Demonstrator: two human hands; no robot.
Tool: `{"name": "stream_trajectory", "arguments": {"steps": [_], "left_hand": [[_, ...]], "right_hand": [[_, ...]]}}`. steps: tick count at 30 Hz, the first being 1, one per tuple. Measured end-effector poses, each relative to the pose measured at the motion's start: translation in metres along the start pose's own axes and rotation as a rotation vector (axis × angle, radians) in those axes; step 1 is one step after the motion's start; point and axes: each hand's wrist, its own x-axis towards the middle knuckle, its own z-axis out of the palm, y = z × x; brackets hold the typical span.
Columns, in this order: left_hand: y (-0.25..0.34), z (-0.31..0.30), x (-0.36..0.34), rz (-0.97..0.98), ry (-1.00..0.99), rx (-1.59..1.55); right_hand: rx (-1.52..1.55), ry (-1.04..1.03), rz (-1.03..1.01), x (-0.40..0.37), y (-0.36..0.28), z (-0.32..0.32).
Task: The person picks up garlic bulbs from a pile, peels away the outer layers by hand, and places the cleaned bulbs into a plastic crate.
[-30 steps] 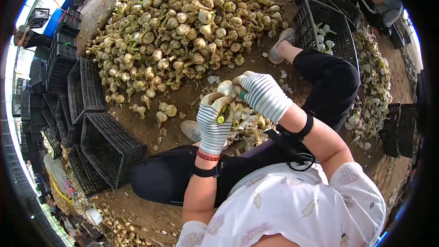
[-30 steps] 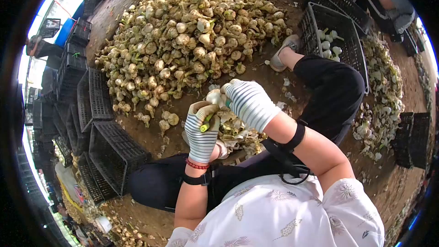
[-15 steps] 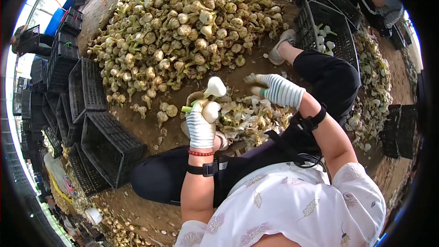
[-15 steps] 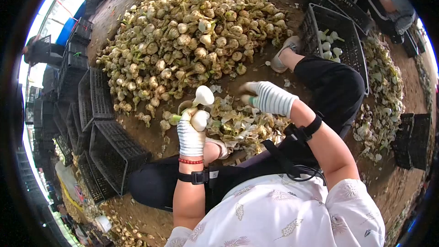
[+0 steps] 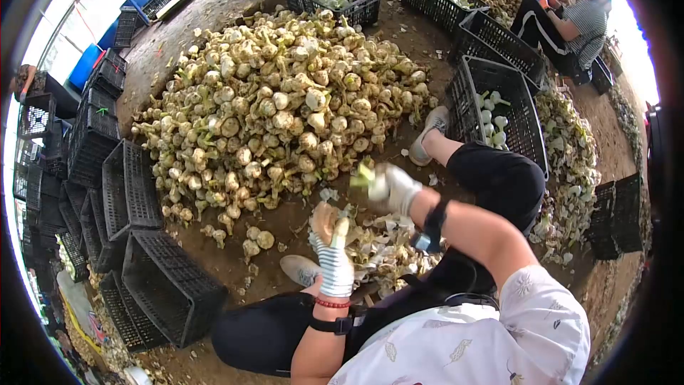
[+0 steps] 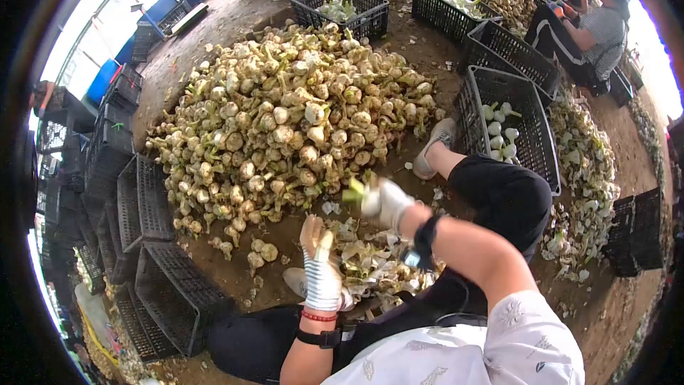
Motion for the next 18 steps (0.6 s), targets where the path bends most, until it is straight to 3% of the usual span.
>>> {"name": "stream_trajectory", "arguments": {"steps": [5,8,9,11,13,15,16,17,18], "left_hand": [[-0.005,-0.007,0.006,-0.070,0.003,-0.018],[-0.004,-0.008,0.012,-0.122,0.046,-0.034],[-0.002,-0.005,0.015,-0.145,0.086,-0.064],[-0.005,-0.008,0.014,-0.105,0.082,-0.091],[-0.018,-0.016,0.013,0.066,0.005,0.086],[-0.021,-0.016,0.011,-0.006,0.033,0.066],[-0.021,-0.013,0.011,-0.062,0.051,0.033],[-0.020,-0.009,0.011,-0.117,0.067,-0.001],[-0.020,-0.006,0.013,-0.169,0.081,-0.037]], "right_hand": [[0.061,-0.064,-0.553,-0.058,-0.145,0.232],[-0.272,-0.309,-0.861,0.003,-0.252,0.243],[-0.336,-0.318,-0.930,0.011,-0.252,0.239],[-0.473,-0.230,-0.925,0.002,-0.242,0.199],[-0.574,0.041,-0.997,0.040,-0.248,0.118],[-1.232,0.480,-0.902,0.062,-0.231,0.019],[-1.002,0.420,-0.930,0.092,-0.219,-0.045],[-1.746,0.730,-0.684,0.111,-0.209,-0.083],[-1.622,0.702,-0.654,0.098,-0.176,-0.087]]}}
